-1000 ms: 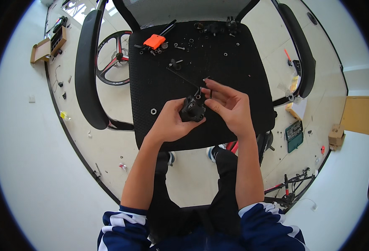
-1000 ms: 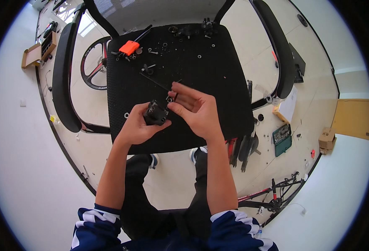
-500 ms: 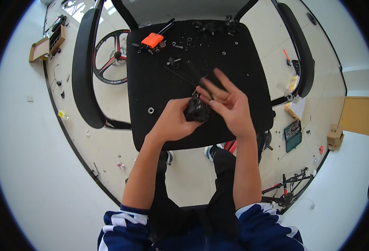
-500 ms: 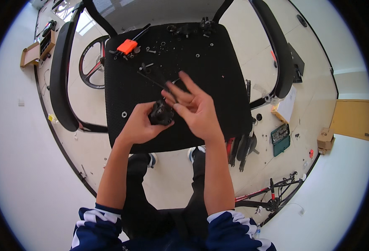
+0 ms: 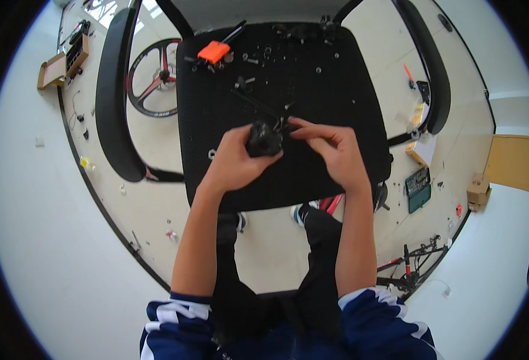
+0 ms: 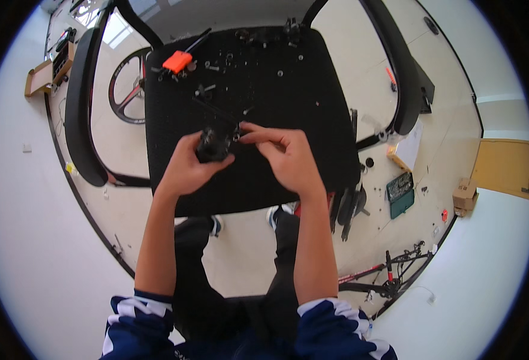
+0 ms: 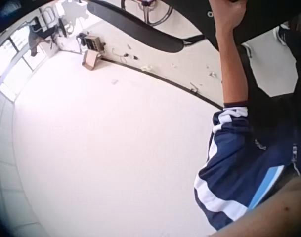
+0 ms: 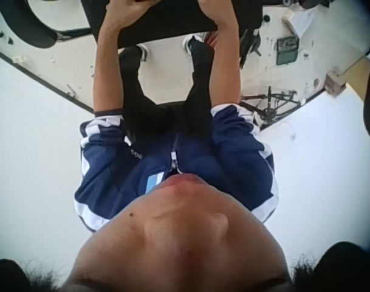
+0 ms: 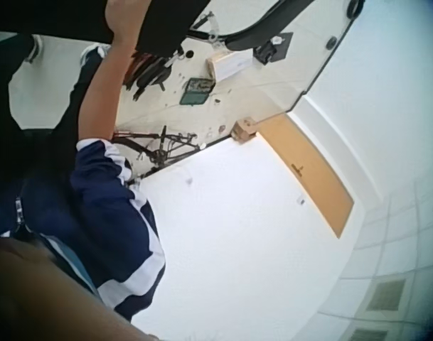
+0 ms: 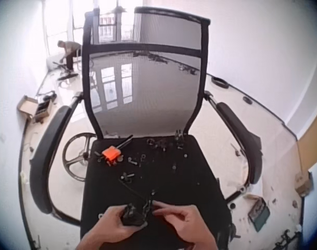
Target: The person assembles a small mechanical component on a black chair seat, using an Allen key to tighten screws and inserting small pins. They handle the component and fasteners by hand, repeatedly adjusting and securing parts throughout the clip.
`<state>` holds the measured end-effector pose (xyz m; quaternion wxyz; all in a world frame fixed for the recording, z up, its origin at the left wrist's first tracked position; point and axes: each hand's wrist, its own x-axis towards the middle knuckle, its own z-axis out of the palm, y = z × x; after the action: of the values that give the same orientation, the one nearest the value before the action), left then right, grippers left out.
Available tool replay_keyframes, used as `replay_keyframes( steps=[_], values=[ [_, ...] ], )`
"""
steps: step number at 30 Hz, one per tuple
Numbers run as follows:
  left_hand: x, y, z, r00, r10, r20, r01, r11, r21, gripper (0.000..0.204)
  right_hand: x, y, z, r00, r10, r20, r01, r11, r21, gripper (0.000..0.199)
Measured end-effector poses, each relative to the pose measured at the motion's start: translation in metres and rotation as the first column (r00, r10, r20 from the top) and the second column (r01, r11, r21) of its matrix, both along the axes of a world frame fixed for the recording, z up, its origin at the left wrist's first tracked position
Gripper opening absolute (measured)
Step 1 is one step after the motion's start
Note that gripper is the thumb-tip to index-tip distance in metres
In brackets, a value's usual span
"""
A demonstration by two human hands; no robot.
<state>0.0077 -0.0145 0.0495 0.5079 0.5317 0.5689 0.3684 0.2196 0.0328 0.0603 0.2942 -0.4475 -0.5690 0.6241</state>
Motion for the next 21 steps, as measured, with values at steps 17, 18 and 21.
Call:
replay_keyframes(
  steps=[17,18,21],
  values=[
    [0.0,0.0,-0.003,1.0,-0.007,-0.009,0.008,0.999,0.045,0.021,-0.007,-0.005,-0.004,0.993,-0.096,0.075,0.074,0.963,0.258,0.048],
    [0.001,0.003,-0.003,0.999,-0.032,-0.008,0.032,0.998,0.045,0.02,-0.012,-0.006,-0.004,0.993,-0.105,0.047,0.089,0.96,0.265,0.047],
    [0.005,0.006,-0.003,0.998,-0.056,-0.022,0.056,0.998,0.027,0.02,-0.016,-0.008,-0.002,0.996,-0.061,-0.068,0.077,0.959,0.272,0.046]
  ],
)
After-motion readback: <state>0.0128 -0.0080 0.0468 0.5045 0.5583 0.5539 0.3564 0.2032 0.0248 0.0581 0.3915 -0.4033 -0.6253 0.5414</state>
